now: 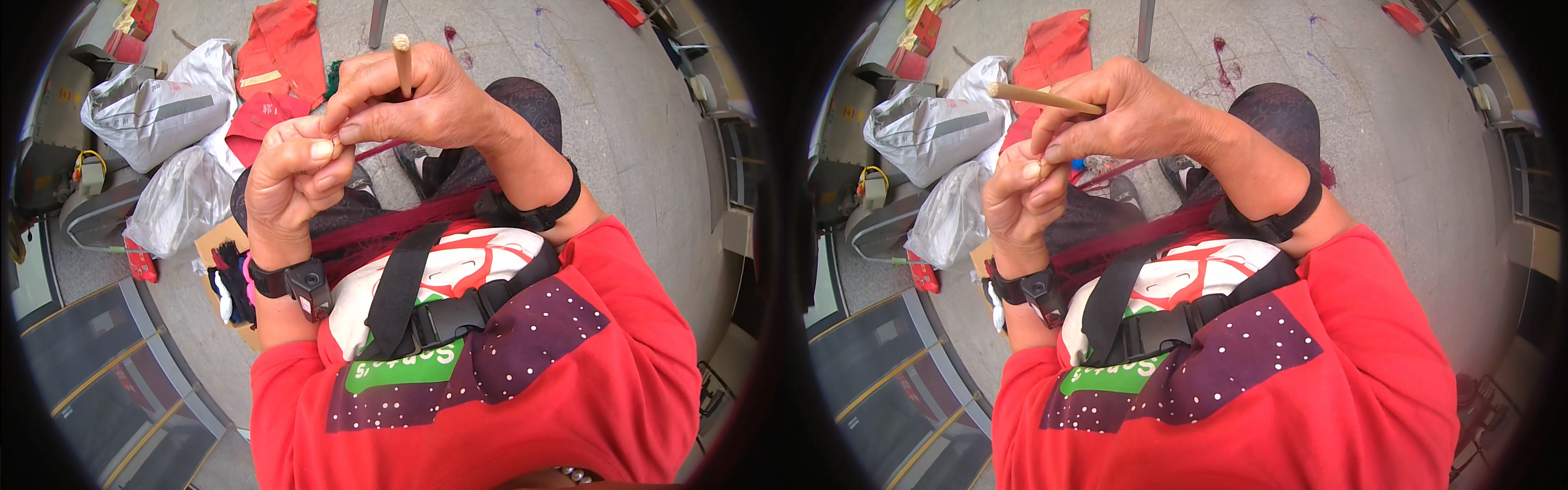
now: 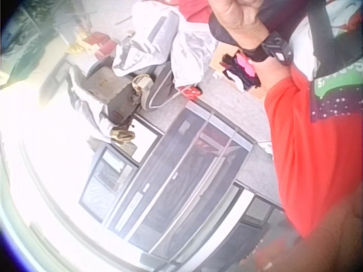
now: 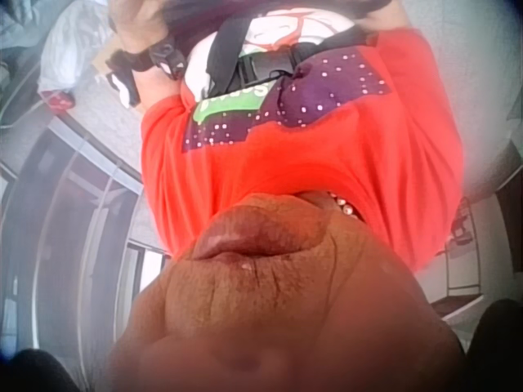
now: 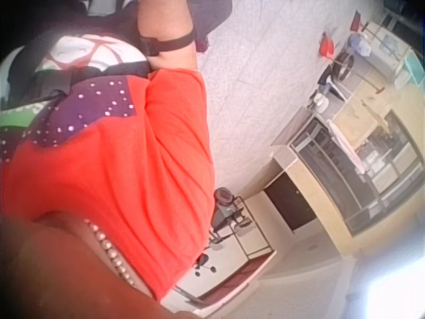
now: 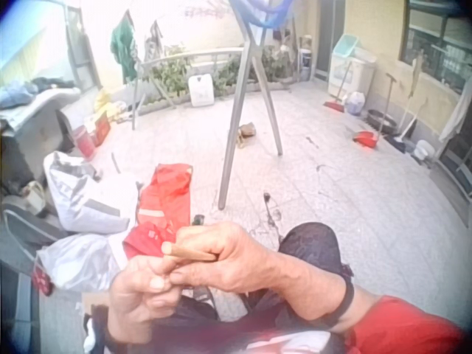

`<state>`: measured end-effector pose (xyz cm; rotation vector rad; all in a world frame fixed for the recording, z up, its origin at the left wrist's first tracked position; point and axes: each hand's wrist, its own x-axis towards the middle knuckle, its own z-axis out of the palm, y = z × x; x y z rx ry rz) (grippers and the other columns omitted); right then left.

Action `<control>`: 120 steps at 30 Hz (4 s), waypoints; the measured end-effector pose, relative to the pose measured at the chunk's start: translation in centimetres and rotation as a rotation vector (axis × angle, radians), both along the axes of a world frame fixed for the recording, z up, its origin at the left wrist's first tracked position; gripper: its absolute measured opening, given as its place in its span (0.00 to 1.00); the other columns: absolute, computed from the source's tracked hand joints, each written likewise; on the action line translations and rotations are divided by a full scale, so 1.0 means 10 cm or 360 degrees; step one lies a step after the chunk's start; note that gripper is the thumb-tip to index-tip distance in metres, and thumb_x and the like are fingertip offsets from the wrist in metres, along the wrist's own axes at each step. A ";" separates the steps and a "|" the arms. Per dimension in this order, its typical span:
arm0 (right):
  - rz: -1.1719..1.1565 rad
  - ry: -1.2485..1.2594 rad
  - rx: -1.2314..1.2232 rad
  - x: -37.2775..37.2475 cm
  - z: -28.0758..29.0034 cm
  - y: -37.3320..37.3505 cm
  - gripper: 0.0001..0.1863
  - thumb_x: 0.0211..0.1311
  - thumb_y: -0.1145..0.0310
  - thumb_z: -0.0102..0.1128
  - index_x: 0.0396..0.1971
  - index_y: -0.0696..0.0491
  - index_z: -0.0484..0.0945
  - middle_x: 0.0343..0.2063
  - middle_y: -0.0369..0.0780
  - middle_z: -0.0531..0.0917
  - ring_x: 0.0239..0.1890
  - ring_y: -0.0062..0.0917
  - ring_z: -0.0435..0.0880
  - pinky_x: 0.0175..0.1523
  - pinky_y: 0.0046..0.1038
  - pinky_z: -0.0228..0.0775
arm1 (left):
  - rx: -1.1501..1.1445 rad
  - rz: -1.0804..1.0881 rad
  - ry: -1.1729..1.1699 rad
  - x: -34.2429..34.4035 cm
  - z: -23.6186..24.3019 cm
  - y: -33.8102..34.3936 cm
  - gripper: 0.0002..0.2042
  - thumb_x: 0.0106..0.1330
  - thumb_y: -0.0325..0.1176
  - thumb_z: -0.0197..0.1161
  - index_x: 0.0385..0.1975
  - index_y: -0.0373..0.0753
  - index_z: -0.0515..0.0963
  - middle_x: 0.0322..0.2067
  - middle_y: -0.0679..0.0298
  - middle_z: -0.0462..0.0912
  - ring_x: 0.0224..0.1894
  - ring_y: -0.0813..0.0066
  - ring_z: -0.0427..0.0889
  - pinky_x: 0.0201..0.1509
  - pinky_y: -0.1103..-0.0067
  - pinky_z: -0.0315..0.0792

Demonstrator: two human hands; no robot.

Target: The person knits with maroon yarn using two wooden knitting needles. They repeatedly wrap the yarn around their left hand, pull loops through with the right needle, and adjust the growing fabric on their lap.

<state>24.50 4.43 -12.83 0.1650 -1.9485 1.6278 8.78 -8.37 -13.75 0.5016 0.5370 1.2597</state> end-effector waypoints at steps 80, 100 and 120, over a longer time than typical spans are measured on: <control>-0.0519 -0.0303 0.0136 -0.09 0.00 -0.17 0.05 0.58 0.77 0.58 0.33 0.61 0.79 0.21 0.35 0.79 0.23 0.13 0.75 0.28 0.17 0.67 | -0.0106 0.0921 0.0664 0.16 0.12 -0.03 0.03 0.59 0.22 0.59 0.31 0.31 0.75 0.19 0.63 0.75 0.12 0.92 0.57 0.13 0.90 0.46; -0.0342 -0.0432 -0.0140 -0.04 0.07 -0.10 0.05 0.54 0.74 0.57 0.28 0.59 0.78 0.16 0.32 0.75 0.18 0.12 0.69 0.21 0.17 0.59 | -0.0142 0.0822 0.0704 0.19 0.14 -0.04 0.03 0.59 0.23 0.59 0.31 0.31 0.75 0.20 0.63 0.75 0.12 0.92 0.57 0.14 0.91 0.47; -0.0149 -0.0726 -0.0984 -0.07 0.12 -0.12 0.07 0.58 0.68 0.61 0.30 0.56 0.78 0.14 0.31 0.73 0.12 0.07 0.60 0.15 0.14 0.45 | -0.0059 0.0825 0.0541 0.19 0.16 -0.03 0.04 0.60 0.22 0.58 0.33 0.29 0.75 0.22 0.62 0.75 0.13 0.92 0.56 0.14 0.91 0.48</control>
